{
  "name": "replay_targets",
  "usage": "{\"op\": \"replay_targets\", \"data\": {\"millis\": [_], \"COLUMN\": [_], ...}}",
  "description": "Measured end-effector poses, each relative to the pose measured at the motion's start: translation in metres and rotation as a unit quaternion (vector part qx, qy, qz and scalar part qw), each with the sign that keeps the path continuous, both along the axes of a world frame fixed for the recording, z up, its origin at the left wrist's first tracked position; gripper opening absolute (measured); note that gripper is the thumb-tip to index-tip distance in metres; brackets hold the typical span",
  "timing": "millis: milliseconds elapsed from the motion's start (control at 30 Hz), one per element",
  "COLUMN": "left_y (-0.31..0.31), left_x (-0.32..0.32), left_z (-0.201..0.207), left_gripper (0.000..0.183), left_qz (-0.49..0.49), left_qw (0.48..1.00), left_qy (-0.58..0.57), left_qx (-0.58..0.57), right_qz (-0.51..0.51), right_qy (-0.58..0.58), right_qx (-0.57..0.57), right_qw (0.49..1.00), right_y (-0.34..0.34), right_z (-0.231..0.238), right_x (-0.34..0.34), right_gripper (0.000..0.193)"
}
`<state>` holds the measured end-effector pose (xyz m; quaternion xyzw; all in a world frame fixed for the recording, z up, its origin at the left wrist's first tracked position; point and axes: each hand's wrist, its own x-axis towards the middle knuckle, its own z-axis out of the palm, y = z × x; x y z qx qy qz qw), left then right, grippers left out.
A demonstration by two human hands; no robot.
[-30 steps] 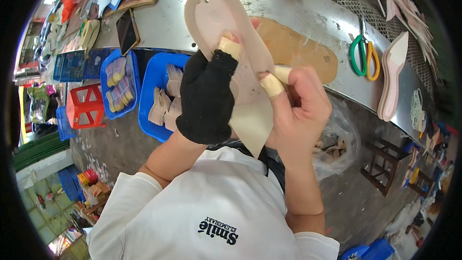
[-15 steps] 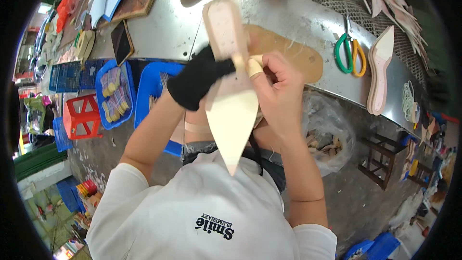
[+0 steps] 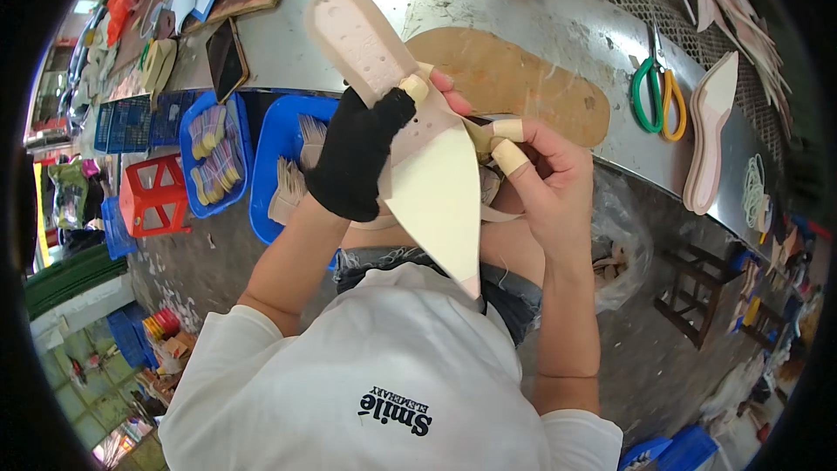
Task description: Cutting and preparing shoe sole components at a workshop station.
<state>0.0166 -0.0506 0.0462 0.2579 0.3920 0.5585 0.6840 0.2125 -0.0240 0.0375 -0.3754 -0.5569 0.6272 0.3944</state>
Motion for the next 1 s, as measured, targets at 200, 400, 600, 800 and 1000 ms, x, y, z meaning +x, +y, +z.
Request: {"op": "replay_targets", "data": {"millis": [200, 400, 600, 800, 1000], "left_y": [0.001, -0.002, -0.007, 0.011, 0.009], "left_x": [0.019, 0.002, 0.022, 0.027, 0.019], "left_z": [-0.006, -0.025, 0.003, -0.01, -0.009], "left_gripper": [0.037, 0.029, 0.034, 0.032, 0.031], "left_qz": [0.003, -0.142, -0.058, 0.101, 0.113], "left_qw": [1.0, 0.935, 0.928, 0.966, 0.959], "left_qy": [0.015, -0.32, -0.367, -0.222, -0.24], "left_qx": [0.012, 0.048, 0.018, 0.084, 0.102], "right_qz": [0.119, -0.212, -0.256, -0.195, -0.212], "right_qy": [0.001, -0.43, -0.653, -0.63, -0.586], "right_qx": [0.019, 0.253, 0.253, 0.259, 0.143], "right_qw": [0.993, 0.84, 0.667, 0.705, 0.769], "right_y": [0.02, 0.099, 0.15, 0.157, 0.161], "right_z": [-0.006, -0.012, -0.021, -0.032, -0.041], "right_x": [0.026, 0.077, 0.111, 0.149, 0.157], "right_gripper": [0.018, 0.032, 0.031, 0.043, 0.039]}}
